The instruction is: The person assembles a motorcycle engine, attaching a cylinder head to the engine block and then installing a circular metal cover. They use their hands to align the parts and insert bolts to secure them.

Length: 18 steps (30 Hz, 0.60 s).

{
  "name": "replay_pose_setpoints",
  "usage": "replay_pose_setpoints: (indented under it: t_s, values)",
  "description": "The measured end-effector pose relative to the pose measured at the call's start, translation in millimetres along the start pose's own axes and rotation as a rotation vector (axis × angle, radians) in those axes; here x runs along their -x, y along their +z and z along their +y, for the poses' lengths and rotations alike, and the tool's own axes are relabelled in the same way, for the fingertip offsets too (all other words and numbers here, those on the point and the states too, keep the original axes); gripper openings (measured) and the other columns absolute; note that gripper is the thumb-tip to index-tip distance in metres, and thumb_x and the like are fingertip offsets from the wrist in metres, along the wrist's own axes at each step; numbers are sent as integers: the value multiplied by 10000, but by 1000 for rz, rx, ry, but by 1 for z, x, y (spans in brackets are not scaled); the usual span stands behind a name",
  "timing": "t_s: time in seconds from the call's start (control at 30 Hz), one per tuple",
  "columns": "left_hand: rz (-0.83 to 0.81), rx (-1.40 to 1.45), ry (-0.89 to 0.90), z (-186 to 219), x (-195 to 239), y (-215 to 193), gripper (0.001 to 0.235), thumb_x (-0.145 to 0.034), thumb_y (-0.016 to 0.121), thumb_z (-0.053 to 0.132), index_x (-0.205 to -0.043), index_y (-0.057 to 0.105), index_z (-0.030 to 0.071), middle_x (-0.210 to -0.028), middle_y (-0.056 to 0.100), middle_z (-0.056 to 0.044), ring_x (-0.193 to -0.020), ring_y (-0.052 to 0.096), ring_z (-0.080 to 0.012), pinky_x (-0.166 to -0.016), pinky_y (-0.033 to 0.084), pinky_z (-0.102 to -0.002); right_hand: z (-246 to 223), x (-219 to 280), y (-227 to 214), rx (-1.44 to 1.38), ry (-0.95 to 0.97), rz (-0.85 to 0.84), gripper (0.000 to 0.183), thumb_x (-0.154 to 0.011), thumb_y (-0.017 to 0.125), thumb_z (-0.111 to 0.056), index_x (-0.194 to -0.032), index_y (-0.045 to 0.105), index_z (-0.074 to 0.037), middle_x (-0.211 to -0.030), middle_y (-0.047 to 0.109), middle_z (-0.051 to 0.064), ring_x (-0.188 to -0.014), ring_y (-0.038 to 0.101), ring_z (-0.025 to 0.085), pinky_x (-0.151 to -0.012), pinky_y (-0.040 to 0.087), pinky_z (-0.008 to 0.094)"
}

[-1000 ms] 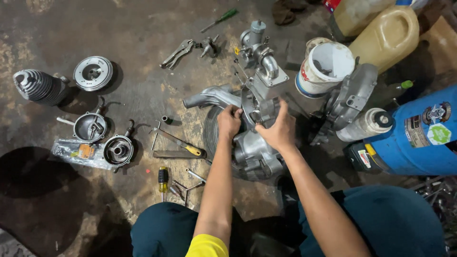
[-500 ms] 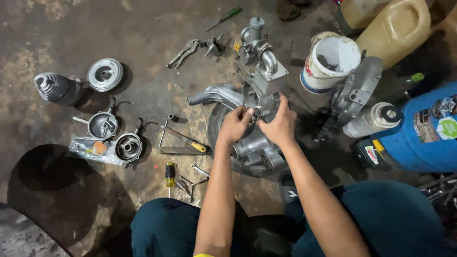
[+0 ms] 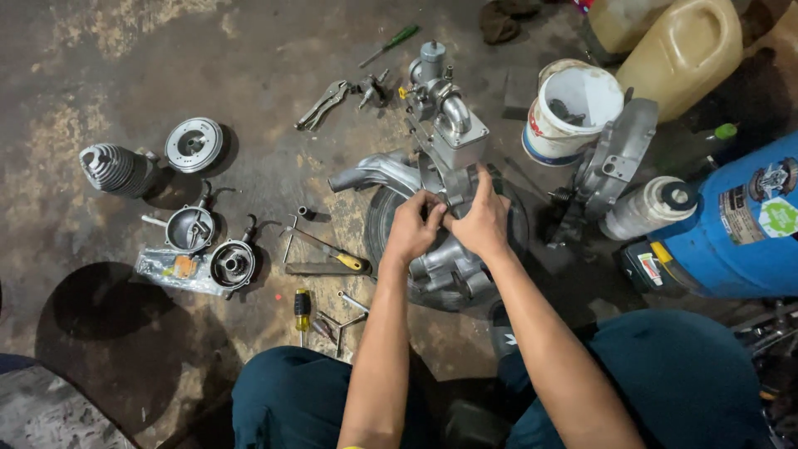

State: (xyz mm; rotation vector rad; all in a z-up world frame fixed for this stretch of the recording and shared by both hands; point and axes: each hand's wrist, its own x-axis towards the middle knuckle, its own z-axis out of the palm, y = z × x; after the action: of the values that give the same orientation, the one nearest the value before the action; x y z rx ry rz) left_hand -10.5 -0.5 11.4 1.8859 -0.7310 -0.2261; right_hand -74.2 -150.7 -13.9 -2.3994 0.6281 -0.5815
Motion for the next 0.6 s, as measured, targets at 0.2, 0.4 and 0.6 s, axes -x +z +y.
replay_pose_setpoints:
  t_s: [0.2, 0.4, 0.6]
  values:
    - [33, -19, 56, -9, -1, 5, 133, -931, 710, 232, -987, 701, 112, -778, 666, -178, -794, 676, -431, -722, 534, -483, -1, 0, 0, -8, 17, -7, 1046, -621, 849, -365, -1516, 367, -121, -1294, 671, 194, -1154, 671, 392, -995, 416, 477]
    - [46, -75, 124, 11, -2, -4, 106, -903, 732, 175, -966, 677, 110, -779, 673, -172, -808, 684, -442, -735, 552, -488, 1, -1, 0, 2, 24, -11, 1070, -619, 856, -390, -1527, 358, -120, -1316, 662, 192, -1173, 663, 379, -985, 415, 475]
    - [38, -59, 89, 15, -2, -3, 108, -900, 739, 173, -968, 680, 112, -757, 671, -164, -786, 687, -431, -728, 554, -485, 8, -1, 7, -15, 28, -3, 1070, -614, 853, -415, -1523, 353, -152, -1328, 658, 162, -1190, 660, 349, -995, 414, 462]
